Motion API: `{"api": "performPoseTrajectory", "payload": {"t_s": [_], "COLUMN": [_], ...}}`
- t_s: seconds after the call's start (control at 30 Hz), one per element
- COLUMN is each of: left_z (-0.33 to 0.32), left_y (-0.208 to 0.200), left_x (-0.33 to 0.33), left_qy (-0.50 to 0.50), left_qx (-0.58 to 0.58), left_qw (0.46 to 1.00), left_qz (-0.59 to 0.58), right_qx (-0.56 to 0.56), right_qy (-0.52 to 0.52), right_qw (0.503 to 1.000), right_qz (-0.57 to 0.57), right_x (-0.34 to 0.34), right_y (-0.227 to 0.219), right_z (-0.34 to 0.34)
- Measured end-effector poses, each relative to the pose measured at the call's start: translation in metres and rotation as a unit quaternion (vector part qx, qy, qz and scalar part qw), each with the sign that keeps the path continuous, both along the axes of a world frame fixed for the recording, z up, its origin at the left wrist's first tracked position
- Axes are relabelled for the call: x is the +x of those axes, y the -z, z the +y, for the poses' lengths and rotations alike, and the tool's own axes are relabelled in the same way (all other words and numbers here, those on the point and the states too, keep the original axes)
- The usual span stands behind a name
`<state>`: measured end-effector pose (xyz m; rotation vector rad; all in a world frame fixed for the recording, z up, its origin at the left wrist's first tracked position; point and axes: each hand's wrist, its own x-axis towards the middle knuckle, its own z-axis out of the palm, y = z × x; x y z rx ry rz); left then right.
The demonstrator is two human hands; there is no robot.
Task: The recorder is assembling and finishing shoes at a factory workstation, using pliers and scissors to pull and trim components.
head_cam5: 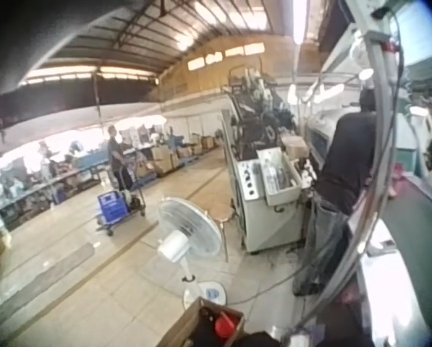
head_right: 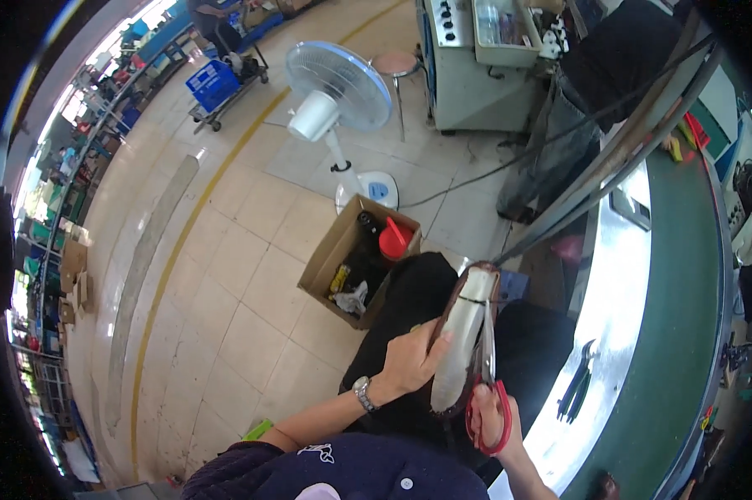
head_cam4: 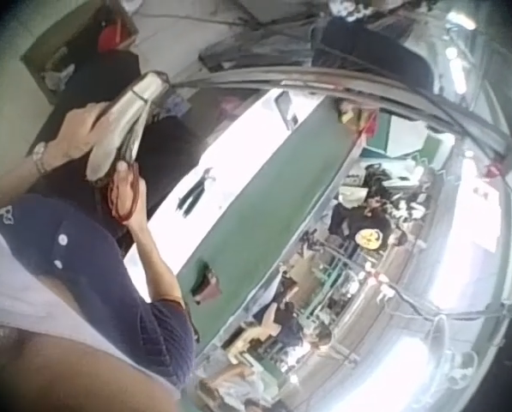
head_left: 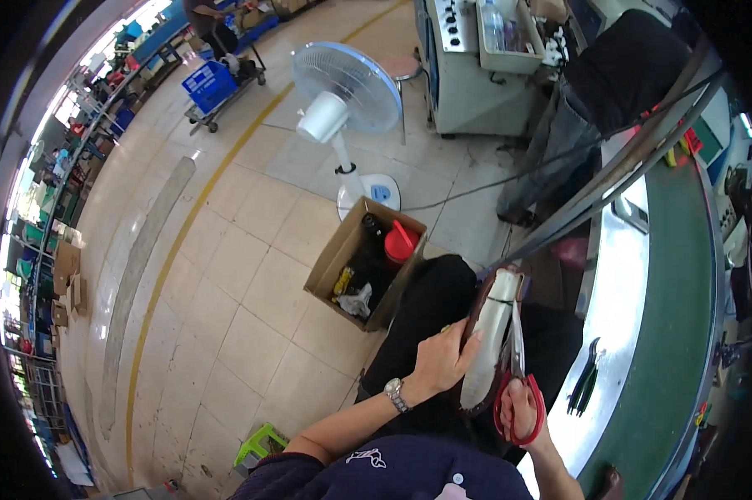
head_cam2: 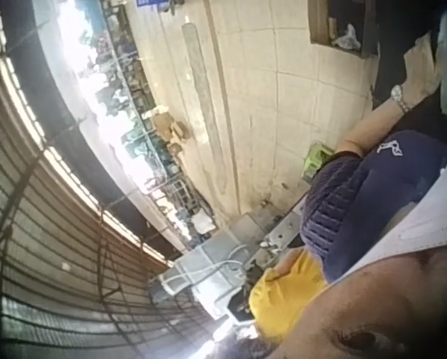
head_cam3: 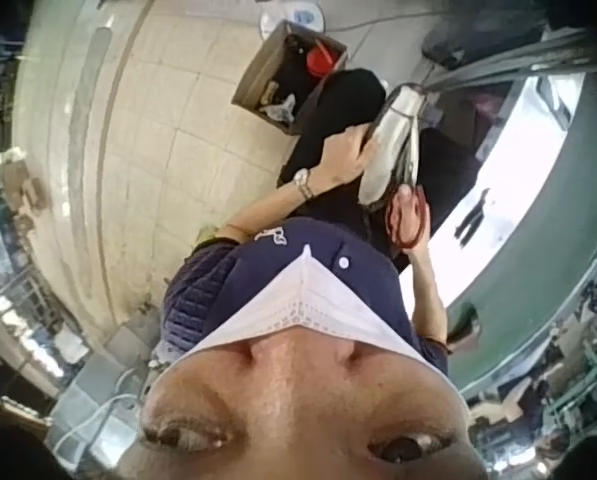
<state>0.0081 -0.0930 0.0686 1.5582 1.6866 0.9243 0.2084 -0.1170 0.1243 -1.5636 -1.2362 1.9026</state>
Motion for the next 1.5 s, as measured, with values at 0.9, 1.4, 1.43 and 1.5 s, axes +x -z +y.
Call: {"api": "performPoseTrajectory", "payload": {"t_s": [0.9, 1.4, 1.43, 1.5], "left_z": [0.06, 0.057, 0.057, 0.057], "left_y": [-0.014, -0.021, -0.021, -0.02], "left_x": [0.024, 0.031, 0.029, 0.027], "left_qy": [0.101, 0.086, 0.09, 0.094], "left_qx": [0.346, 0.331, 0.336, 0.34], "left_qw": [0.88, 0.921, 0.92, 0.919], "left_qz": [0.309, 0.187, 0.182, 0.175], "right_qx": [0.181, 0.247, 0.246, 0.254], "right_qy": [0.29, 0.324, 0.323, 0.323], "right_qw": [0.722, 0.797, 0.796, 0.792], "right_qz": [-0.601, -0.447, -0.449, -0.452], "right_x": [0.199, 0.163, 0.162, 0.162], "right_y": [0.106, 0.077, 0.078, 0.078], "right_z": [-0.127, -0.057, -0.057, -0.057]}}
